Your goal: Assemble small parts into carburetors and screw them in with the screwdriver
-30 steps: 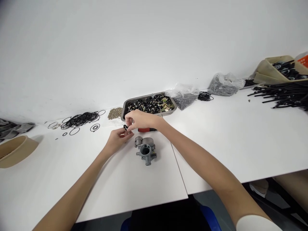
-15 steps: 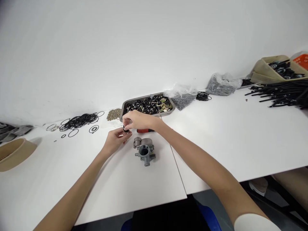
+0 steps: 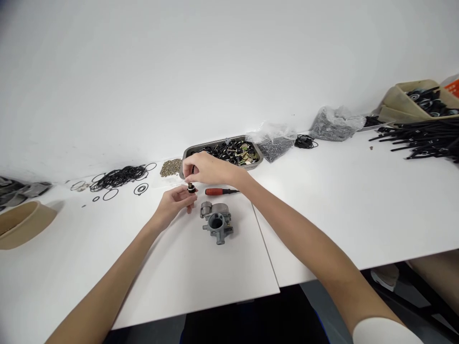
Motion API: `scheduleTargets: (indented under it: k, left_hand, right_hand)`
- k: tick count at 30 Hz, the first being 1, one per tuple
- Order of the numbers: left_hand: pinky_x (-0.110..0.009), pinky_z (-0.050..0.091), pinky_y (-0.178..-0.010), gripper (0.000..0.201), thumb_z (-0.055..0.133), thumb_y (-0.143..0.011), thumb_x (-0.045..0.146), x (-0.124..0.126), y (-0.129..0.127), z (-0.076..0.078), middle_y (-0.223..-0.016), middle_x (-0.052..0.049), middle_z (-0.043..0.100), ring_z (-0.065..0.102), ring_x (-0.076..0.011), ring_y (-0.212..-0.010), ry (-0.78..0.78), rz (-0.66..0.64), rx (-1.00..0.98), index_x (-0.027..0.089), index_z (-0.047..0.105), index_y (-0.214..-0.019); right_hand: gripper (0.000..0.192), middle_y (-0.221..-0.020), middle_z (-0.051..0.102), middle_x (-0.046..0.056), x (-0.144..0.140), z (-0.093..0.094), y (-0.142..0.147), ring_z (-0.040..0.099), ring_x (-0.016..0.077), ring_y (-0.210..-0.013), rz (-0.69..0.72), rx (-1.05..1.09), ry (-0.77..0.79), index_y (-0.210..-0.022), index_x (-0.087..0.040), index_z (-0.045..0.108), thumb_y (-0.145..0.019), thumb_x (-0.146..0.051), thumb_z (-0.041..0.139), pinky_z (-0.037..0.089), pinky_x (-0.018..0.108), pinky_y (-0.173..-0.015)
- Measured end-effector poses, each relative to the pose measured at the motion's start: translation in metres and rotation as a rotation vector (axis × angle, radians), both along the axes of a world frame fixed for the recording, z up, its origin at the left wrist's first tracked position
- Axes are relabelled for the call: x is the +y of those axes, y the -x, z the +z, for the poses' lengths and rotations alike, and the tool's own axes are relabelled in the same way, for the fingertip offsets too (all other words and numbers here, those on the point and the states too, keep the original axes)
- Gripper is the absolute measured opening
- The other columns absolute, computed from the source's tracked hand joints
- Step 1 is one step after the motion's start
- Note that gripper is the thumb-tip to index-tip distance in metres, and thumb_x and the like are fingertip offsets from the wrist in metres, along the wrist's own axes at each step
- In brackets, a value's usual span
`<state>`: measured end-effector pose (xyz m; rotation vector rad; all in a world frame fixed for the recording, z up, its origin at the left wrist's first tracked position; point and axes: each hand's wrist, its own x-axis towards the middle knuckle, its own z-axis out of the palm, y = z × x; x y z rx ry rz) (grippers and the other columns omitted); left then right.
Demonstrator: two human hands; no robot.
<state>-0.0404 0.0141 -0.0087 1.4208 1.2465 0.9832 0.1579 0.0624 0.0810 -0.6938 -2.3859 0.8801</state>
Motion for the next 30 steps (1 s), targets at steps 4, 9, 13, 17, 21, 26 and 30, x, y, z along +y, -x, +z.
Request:
scheduleTargets:
  k: [4,9,13,17,21,26,30]
  left_hand:
    - [-0.029,0.048,-0.052,0.033,0.077,-0.071,0.039,0.000,0.000,0.004,-0.073,-0.004,0.066,0.058,-0.0133,-0.055,0.027,-0.039,-0.101,0.014,0.061,-0.084]
    - [-0.029,0.045,-0.053,0.036,0.068,-0.079,0.046,-0.004,0.001,0.008,-0.072,-0.006,0.065,0.057,-0.0126,-0.055,0.046,-0.065,-0.167,0.011,0.064,-0.072]
    - [-0.030,0.045,-0.054,0.044,0.061,-0.083,0.052,-0.005,-0.001,0.010,-0.071,-0.008,0.064,0.057,-0.0141,-0.056,0.068,-0.031,-0.239,0.009,0.066,-0.074]
    - [-0.029,0.044,-0.052,0.040,0.064,-0.082,0.049,-0.004,-0.002,0.012,-0.073,-0.007,0.062,0.055,-0.0129,-0.056,0.095,-0.015,-0.316,0.010,0.065,-0.076]
    - [-0.028,0.044,-0.048,0.034,0.070,-0.078,0.045,-0.002,-0.001,0.013,-0.075,-0.003,0.059,0.052,-0.0104,-0.054,0.060,0.079,-0.409,0.011,0.065,-0.081]
    - [-0.027,0.043,-0.046,0.037,0.072,-0.074,0.046,0.004,0.004,0.008,-0.073,-0.004,0.060,0.052,-0.0091,-0.050,-0.013,0.271,-0.333,0.011,0.063,-0.071]
    - [-0.027,0.043,-0.046,0.040,0.070,-0.075,0.049,0.008,0.009,0.003,-0.066,-0.005,0.061,0.053,-0.0099,-0.046,-0.019,0.310,-0.254,0.010,0.063,-0.069]
  right_hand:
    - [0.003,-0.082,0.063,0.002,-0.002,0.004,0.000,0.054,0.0131,-0.073,-0.023,0.034,-0.011,-0.078,-0.017,0.061,-0.077,-0.015,0.059,0.038,0.026,-0.063]
    - [0.003,-0.080,0.063,0.002,-0.007,0.003,0.005,0.054,0.0123,-0.071,-0.018,0.066,-0.011,-0.080,-0.017,0.061,-0.081,-0.018,0.059,0.040,0.026,-0.063]
    - [0.003,-0.081,0.062,0.002,-0.008,0.001,0.007,0.054,0.0124,-0.072,-0.014,0.059,-0.035,-0.081,-0.017,0.062,-0.081,-0.019,0.059,0.039,0.026,-0.063]
    - [0.004,-0.083,0.062,0.003,-0.008,0.001,0.007,0.053,0.0124,-0.071,-0.009,0.051,-0.031,-0.082,-0.017,0.061,-0.082,-0.019,0.058,0.038,0.026,-0.063]
    - [0.004,-0.085,0.062,0.003,-0.009,0.001,0.007,0.053,0.0126,-0.072,-0.020,0.038,-0.058,-0.082,-0.017,0.060,-0.081,-0.017,0.056,0.038,0.026,-0.063]
    - [0.010,-0.094,0.065,0.005,-0.006,-0.004,0.005,0.056,0.0145,-0.076,-0.018,-0.103,-0.023,-0.093,-0.019,0.057,-0.085,-0.024,0.054,0.039,0.027,-0.064]
    - [0.025,-0.088,0.068,0.006,-0.002,-0.008,0.004,0.059,0.0166,-0.068,-0.003,-0.509,0.152,-0.090,-0.019,0.064,-0.080,-0.042,0.066,0.036,0.029,-0.058]
